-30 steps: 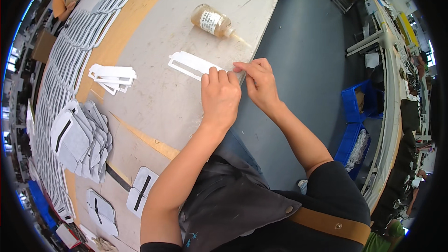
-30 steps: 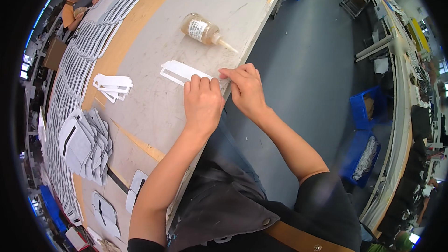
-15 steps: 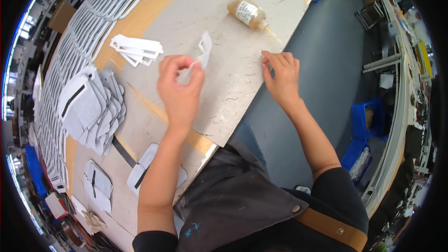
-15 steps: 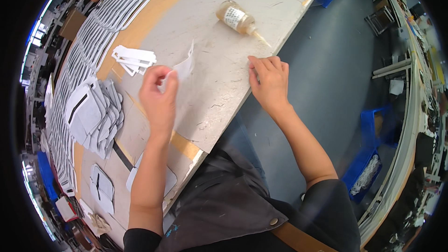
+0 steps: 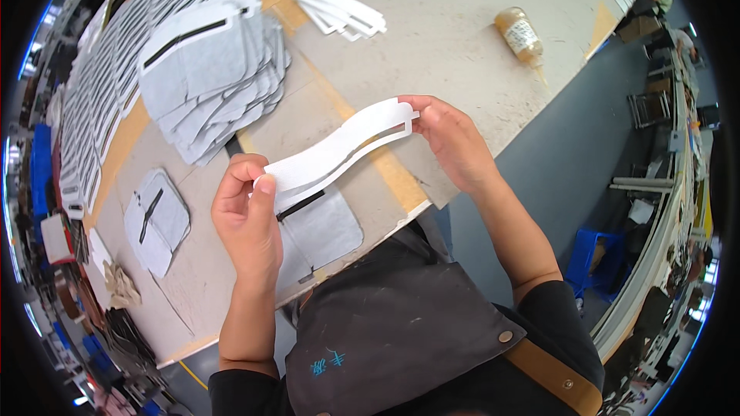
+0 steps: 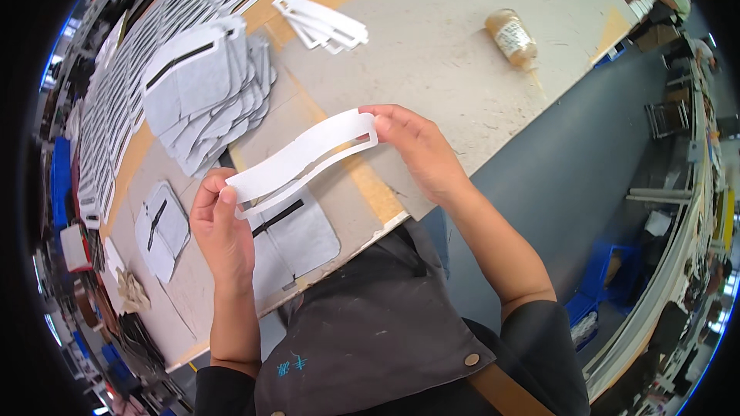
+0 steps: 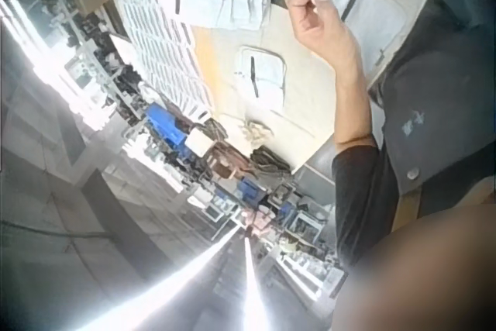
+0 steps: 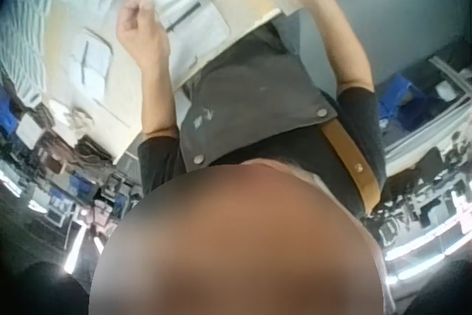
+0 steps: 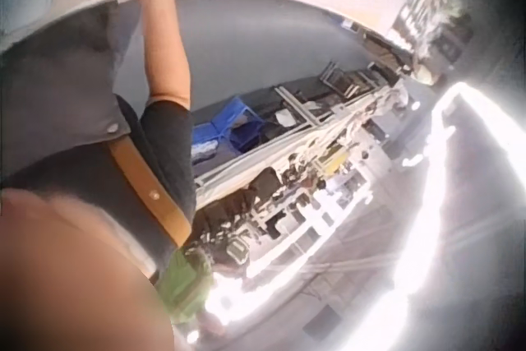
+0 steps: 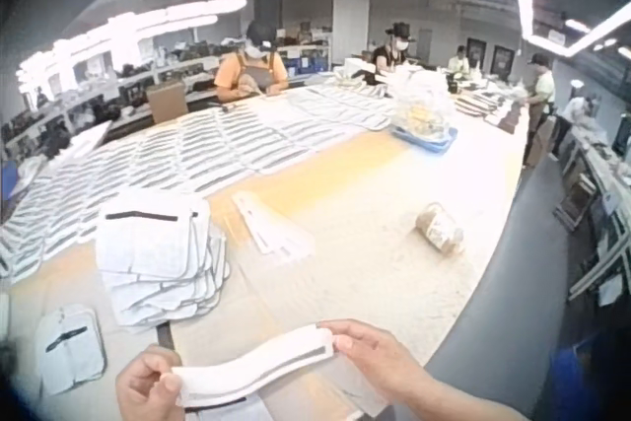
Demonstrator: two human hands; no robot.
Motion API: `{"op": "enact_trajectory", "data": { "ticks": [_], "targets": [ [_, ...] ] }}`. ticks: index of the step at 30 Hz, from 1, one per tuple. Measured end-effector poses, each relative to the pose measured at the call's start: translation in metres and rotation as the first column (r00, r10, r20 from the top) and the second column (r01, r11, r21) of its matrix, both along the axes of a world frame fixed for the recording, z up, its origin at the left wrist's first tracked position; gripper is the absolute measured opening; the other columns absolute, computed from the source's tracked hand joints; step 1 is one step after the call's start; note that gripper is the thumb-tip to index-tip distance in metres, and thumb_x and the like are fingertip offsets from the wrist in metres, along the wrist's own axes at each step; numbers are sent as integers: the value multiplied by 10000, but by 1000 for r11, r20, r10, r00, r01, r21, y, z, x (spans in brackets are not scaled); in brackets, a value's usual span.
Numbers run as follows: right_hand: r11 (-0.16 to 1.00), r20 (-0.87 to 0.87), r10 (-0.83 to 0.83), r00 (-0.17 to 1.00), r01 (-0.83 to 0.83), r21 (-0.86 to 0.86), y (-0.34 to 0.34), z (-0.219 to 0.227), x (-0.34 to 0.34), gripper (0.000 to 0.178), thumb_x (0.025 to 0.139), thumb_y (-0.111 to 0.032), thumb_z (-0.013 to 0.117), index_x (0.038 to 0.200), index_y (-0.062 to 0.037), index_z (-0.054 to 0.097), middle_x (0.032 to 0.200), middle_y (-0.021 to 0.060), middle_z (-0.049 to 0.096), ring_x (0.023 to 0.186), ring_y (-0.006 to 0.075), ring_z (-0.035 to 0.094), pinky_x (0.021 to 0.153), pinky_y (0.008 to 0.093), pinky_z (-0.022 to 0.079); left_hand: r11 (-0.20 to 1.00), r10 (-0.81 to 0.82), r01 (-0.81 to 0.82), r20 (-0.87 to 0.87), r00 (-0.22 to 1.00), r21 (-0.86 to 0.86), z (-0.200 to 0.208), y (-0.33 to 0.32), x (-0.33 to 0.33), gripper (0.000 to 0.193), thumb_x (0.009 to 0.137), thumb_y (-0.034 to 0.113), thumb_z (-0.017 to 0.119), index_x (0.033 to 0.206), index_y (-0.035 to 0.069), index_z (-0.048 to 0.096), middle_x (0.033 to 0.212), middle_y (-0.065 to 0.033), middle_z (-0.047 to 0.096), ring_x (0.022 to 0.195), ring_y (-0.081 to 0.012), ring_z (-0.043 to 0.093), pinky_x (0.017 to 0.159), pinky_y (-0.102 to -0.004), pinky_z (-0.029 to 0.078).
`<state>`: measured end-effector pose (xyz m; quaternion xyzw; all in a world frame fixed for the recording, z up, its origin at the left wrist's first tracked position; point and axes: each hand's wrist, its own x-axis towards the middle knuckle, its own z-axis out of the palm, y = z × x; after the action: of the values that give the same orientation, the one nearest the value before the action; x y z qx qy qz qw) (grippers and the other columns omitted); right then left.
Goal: The person is seen attaching components to leather or fabric bag panels, possibly zippers and internal structural supports.
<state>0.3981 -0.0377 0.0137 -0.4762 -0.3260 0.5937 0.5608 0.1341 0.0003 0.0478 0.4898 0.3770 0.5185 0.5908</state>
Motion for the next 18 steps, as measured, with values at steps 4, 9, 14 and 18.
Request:
{"op": "enact_trajectory", "data": {
  "ticks": [4, 9, 14, 18],
  "targets": [
    [996, 18, 82, 997, -81, -35, 13, 2, -42, 203, 917, -110, 670, 1108, -46, 644, 1065, 18, 654, 997, 104, 566, 920, 260, 415, 996, 85, -85, 3, 996, -11, -7, -10, -38, 110, 910, 70, 665, 889, 38, 562, 963, -14, 523, 885, -94, 447, 820, -226, 348],
    [974, 163, 181, 970, -153, -168, 13, -1, -76, 73, 889, -109, 714, 912, -56, 670, 863, -38, 644, 834, 55, 556, 794, 223, 406, 976, 168, -184, -135, 977, -117, -19, -23, -87, 65, 916, 35, 651, 899, 26, 589, 912, 11, 537, 842, -72, 457, 780, -209, 357],
    [945, 367, 307, 878, -236, -226, 13, -12, -101, 70, 879, -87, 722, 863, -59, 660, 810, -58, 609, 760, 32, 506, 702, 203, 387, 916, 166, -289, -392, 905, -279, -34, -27, -125, 138, 884, 107, 742, 839, 7, 657, 768, 68, 571, 688, -11, 465, 619, -177, 353],
    [954, 552, 297, 779, -213, -212, 13, -16, -113, 87, 882, -88, 723, 847, -51, 652, 787, -64, 588, 740, 22, 490, 674, 190, 375, 913, 107, -286, -504, 857, -292, -44, -25, -142, 142, 886, 115, 740, 843, -1, 669, 759, 59, 577, 693, -16, 474, 613, -187, 377]
  ]
}}
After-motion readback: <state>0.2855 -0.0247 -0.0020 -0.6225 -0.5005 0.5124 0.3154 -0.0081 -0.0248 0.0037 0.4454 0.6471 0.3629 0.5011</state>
